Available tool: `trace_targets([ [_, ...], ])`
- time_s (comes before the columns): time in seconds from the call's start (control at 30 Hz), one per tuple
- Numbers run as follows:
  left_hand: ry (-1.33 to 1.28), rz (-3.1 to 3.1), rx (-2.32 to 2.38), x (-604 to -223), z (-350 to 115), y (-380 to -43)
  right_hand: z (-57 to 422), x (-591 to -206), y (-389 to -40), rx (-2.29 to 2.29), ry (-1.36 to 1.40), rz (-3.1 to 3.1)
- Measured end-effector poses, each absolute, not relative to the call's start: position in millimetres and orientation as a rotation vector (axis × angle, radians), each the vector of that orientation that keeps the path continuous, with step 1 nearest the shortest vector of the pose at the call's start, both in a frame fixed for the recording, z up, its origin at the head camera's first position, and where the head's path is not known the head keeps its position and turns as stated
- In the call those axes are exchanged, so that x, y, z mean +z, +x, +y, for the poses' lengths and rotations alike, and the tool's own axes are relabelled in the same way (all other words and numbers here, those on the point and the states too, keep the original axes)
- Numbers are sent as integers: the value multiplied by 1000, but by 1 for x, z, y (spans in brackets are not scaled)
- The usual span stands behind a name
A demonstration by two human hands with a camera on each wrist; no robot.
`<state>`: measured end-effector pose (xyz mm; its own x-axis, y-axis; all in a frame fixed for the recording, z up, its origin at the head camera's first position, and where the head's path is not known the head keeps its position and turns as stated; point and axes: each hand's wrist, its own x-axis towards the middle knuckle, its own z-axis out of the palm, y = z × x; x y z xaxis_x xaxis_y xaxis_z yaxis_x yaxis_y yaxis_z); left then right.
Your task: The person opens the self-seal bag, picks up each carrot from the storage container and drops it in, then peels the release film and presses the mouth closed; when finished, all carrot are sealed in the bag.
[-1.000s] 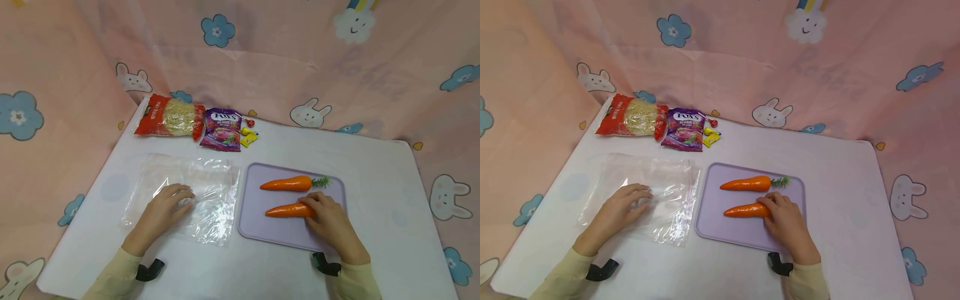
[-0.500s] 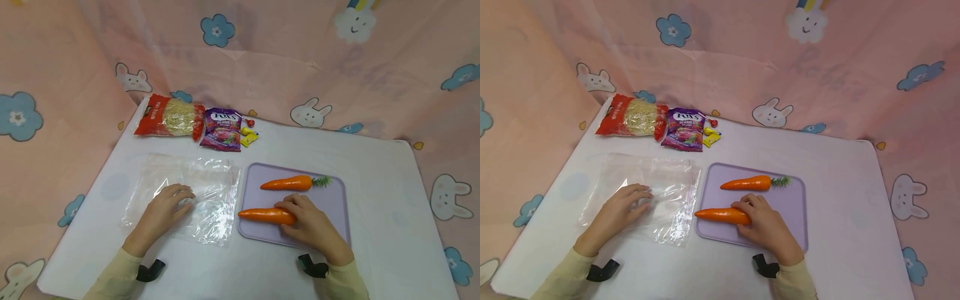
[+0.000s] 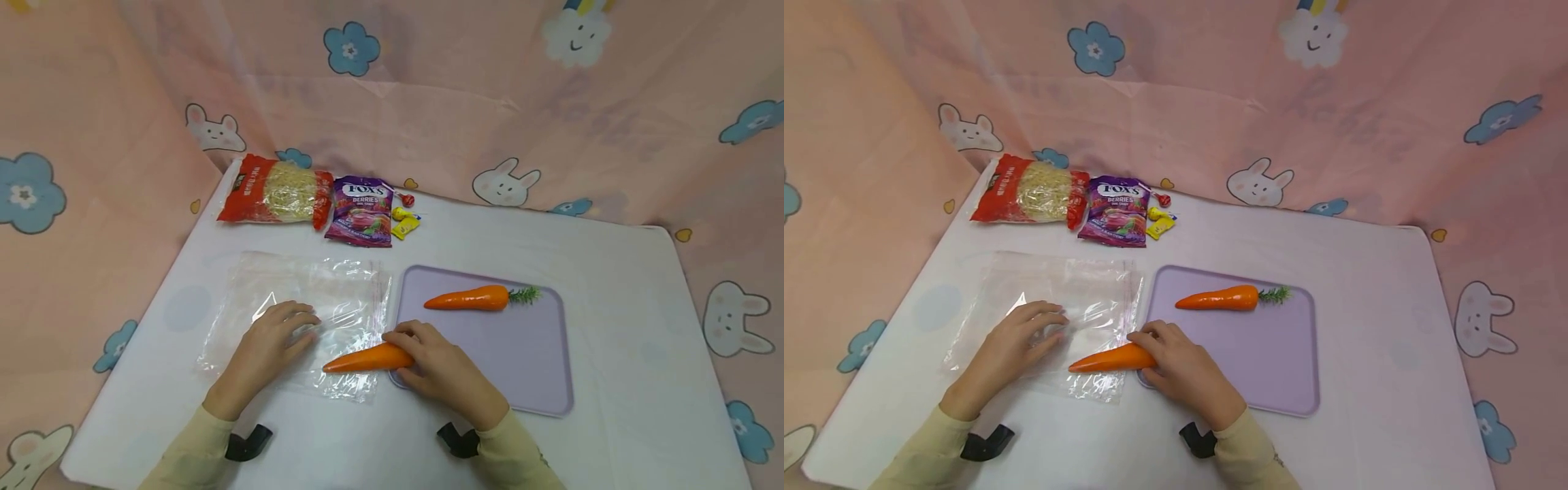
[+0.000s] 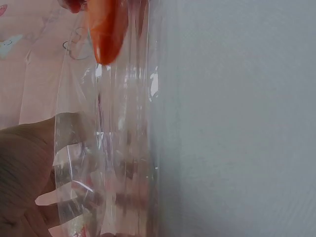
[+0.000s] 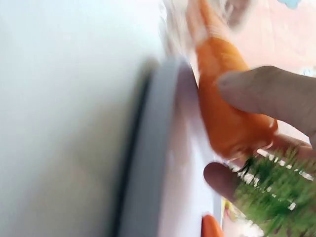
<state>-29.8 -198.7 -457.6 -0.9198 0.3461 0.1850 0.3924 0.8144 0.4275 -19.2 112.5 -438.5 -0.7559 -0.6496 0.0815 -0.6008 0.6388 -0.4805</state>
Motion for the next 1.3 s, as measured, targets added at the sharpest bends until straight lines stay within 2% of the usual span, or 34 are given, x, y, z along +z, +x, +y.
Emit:
trace_targets([
  [0.17,-580,-2902,-717,-458,-199,-29,106,-440,-17,-811,-1146,2659],
  [0.4,-572,-2904,-717,-457,-199,-30,128,-430,-17,-745,-900,2750],
  [0.57,-554,-2913,-729,-455,-200,-30,135,-434,-19,-818,-945,2770],
  [0.8,-524,-2955,-742,-456,-199,-31,118,-444,-24,-946,-1044,2704],
  [1.07,-506,-2942,-730,-457,-198,-31,87,-448,-26,-898,-1024,2693],
  [1.3,-498,-2931,-741,-456,-197,-30,93,-448,-24,-856,-936,2782],
])
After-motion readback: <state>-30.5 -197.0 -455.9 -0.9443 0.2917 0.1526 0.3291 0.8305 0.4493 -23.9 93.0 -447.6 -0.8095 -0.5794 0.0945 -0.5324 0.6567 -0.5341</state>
